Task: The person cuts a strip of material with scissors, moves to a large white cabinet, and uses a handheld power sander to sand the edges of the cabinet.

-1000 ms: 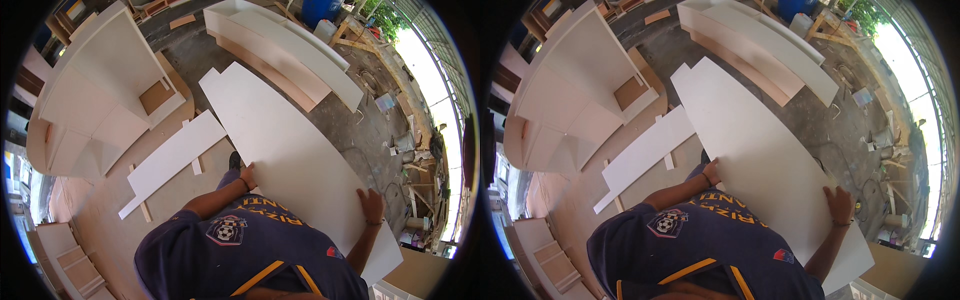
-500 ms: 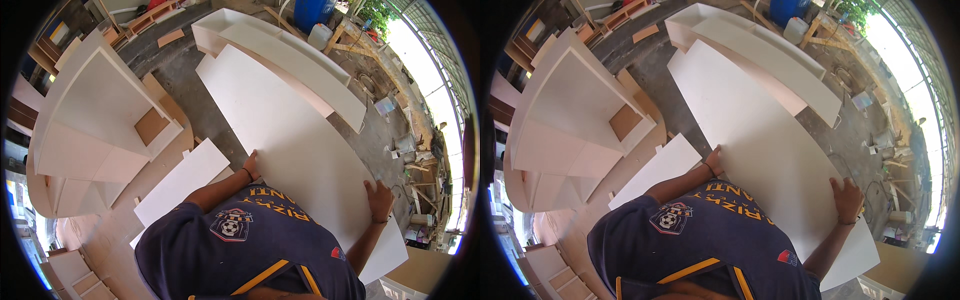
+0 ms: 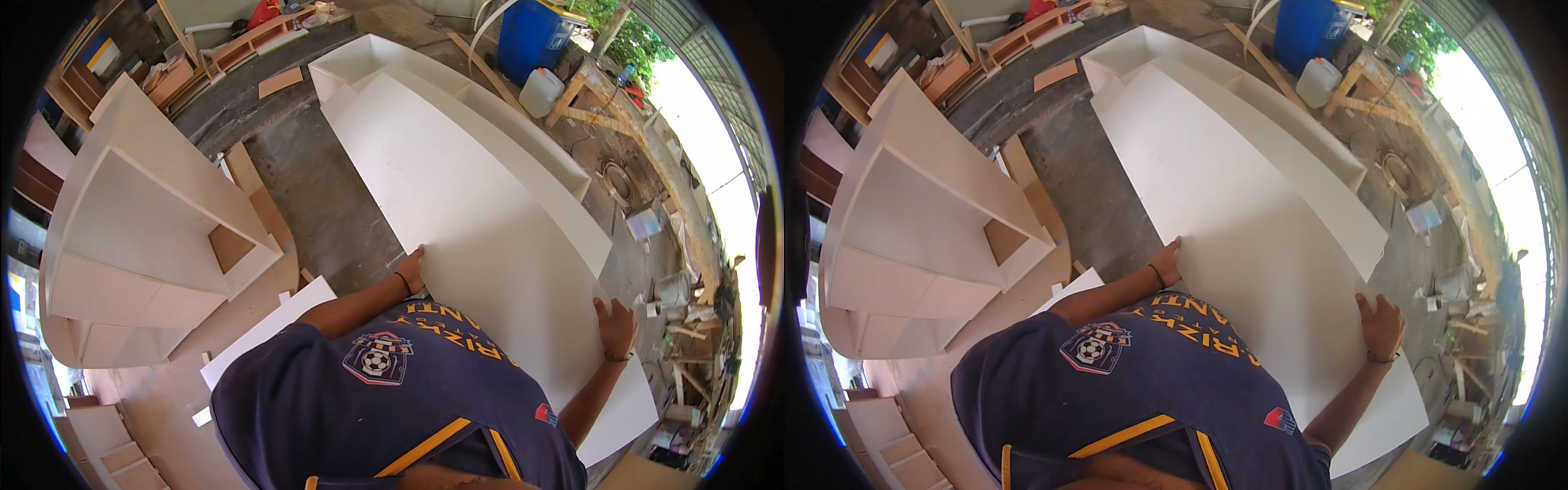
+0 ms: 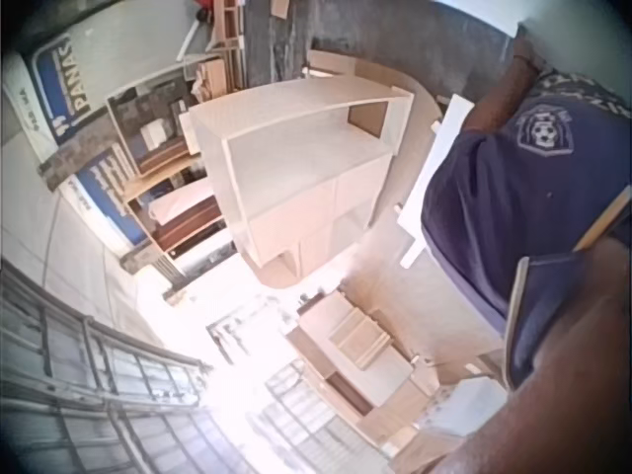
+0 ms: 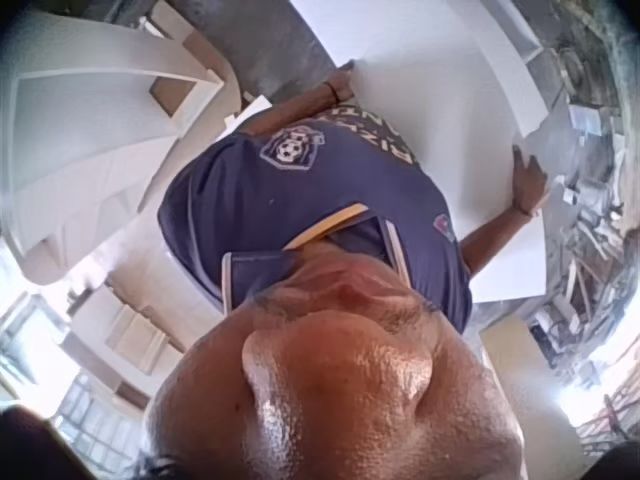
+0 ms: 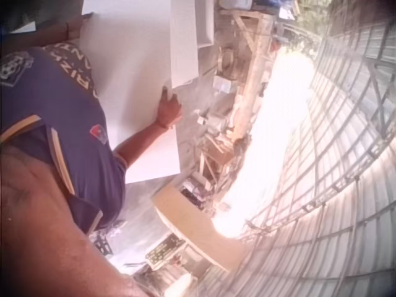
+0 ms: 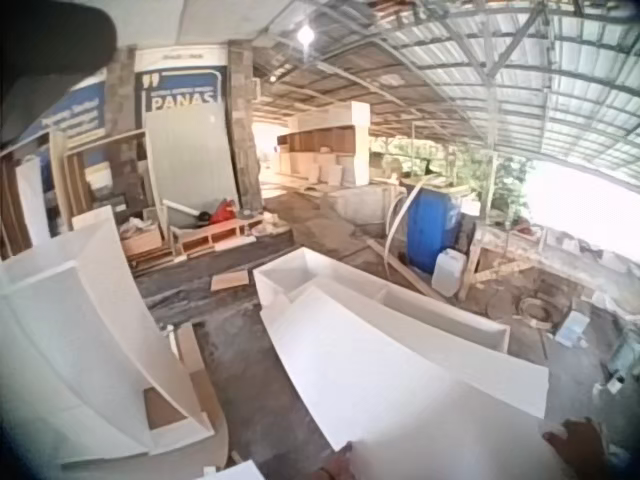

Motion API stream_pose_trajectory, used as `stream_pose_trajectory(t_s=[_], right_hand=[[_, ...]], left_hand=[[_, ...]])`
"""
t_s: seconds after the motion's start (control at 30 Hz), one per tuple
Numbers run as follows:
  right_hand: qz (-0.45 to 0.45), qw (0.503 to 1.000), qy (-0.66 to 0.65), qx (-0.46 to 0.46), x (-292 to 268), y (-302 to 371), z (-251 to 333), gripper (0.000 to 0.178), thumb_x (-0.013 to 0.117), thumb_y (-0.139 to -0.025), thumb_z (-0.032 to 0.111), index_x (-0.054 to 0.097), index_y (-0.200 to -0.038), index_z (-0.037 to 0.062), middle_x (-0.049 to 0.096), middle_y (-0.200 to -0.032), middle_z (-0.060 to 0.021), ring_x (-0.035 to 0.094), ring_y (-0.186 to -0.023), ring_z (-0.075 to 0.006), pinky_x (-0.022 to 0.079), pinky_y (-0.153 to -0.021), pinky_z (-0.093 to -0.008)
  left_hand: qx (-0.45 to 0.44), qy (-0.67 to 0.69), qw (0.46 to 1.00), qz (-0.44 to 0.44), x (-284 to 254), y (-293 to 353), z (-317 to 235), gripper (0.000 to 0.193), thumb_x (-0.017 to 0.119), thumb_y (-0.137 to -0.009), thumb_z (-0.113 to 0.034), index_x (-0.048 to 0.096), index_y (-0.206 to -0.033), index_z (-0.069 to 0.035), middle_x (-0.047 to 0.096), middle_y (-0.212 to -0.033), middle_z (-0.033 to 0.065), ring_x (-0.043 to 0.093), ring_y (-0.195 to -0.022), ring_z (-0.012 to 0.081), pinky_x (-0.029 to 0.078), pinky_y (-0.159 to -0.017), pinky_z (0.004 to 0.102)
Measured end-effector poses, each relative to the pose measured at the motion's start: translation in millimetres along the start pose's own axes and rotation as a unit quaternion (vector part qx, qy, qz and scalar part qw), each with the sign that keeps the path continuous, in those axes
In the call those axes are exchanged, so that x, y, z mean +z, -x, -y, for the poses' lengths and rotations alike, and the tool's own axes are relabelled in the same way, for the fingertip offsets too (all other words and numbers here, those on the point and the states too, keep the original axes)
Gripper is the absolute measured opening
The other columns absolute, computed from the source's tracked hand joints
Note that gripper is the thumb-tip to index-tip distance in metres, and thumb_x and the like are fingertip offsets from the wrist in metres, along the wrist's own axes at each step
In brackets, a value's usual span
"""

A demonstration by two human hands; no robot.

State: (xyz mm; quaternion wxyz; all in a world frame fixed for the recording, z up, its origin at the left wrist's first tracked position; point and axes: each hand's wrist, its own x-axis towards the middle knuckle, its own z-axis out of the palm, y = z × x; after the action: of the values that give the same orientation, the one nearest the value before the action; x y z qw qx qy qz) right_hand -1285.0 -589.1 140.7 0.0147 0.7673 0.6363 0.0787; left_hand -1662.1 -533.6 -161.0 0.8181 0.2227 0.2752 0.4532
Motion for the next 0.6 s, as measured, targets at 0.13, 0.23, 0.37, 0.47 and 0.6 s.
stream_pose_trajectory(t_s=[0.13,0.23,0.37,0.47,0.6], right_hand=[[-0.015,1.0,-0.013,-0.008,31.7,-77.8,-20.3,0.052,0.055,-0.08,0.051,0.06,-0.077,-0.0003,0.06,-0.076,-0.0249,0.058,-0.077,-0.0425,0.044,-0.066,-0.0492],[0.014,0.999,-0.022,-0.025,48.5,-122.8,-25.6,0.052,0.054,-0.081,0.05,0.059,-0.075,-0.0008,0.059,-0.076,-0.0247,0.057,-0.077,-0.0424,0.044,-0.066,-0.0498],[0.06,0.997,-0.04,-0.035,70.7,-188.0,-20.7,0.051,0.054,-0.082,0.049,0.059,-0.074,-0.0009,0.059,-0.075,-0.0244,0.057,-0.076,-0.0423,0.043,-0.066,-0.0502],[0.058,0.995,-0.062,-0.053,99.7,-233.0,-22.7,0.051,0.055,-0.082,0.049,0.059,-0.071,-0.0014,0.059,-0.072,-0.0244,0.056,-0.072,-0.0423,0.042,-0.063,-0.0486],[0.123,0.987,-0.097,-0.026,137.9,-284.3,-26.7,0.051,0.055,-0.081,0.049,0.061,-0.073,-0.0007,0.06,-0.076,-0.0232,0.057,-0.076,-0.041,0.044,-0.067,-0.0482]], left_hand=[[0.008,-0.128,0.991,-0.044,41.4,-55.3,-47.1,0.045,0.019,-0.1,-0.028,0.035,-0.132,-0.001,0.046,-0.129,0.0147,0.044,-0.119,0.0265,0.036,-0.101,0.0359],[-0.059,0.09,0.989,-0.105,22.2,-93.0,-51.1,0.044,0.021,-0.099,-0.026,0.035,-0.132,0.0,0.046,-0.13,0.0136,0.047,-0.117,0.0253,0.038,-0.099,0.0343],[-0.088,0.131,0.978,-0.133,-1.9,-146.4,-63.1,0.045,0.024,-0.099,-0.028,0.034,-0.133,0.001,0.043,-0.133,0.013,0.044,-0.121,0.0253,0.036,-0.102,0.0366],[-0.128,0.133,0.973,-0.139,-7.0,-170.1,-87.3,0.047,0.027,-0.098,-0.032,0.032,-0.134,-0.002,0.041,-0.134,0.0128,0.04,-0.124,0.0257,0.032,-0.104,0.0407],[-0.204,0.134,0.958,-0.152,13.5,-191.6,-130.4,0.05,0.032,-0.096,-0.036,0.032,-0.135,-0.004,0.039,-0.136,0.0121,0.037,-0.126,0.0263,0.028,-0.104,0.0447]])
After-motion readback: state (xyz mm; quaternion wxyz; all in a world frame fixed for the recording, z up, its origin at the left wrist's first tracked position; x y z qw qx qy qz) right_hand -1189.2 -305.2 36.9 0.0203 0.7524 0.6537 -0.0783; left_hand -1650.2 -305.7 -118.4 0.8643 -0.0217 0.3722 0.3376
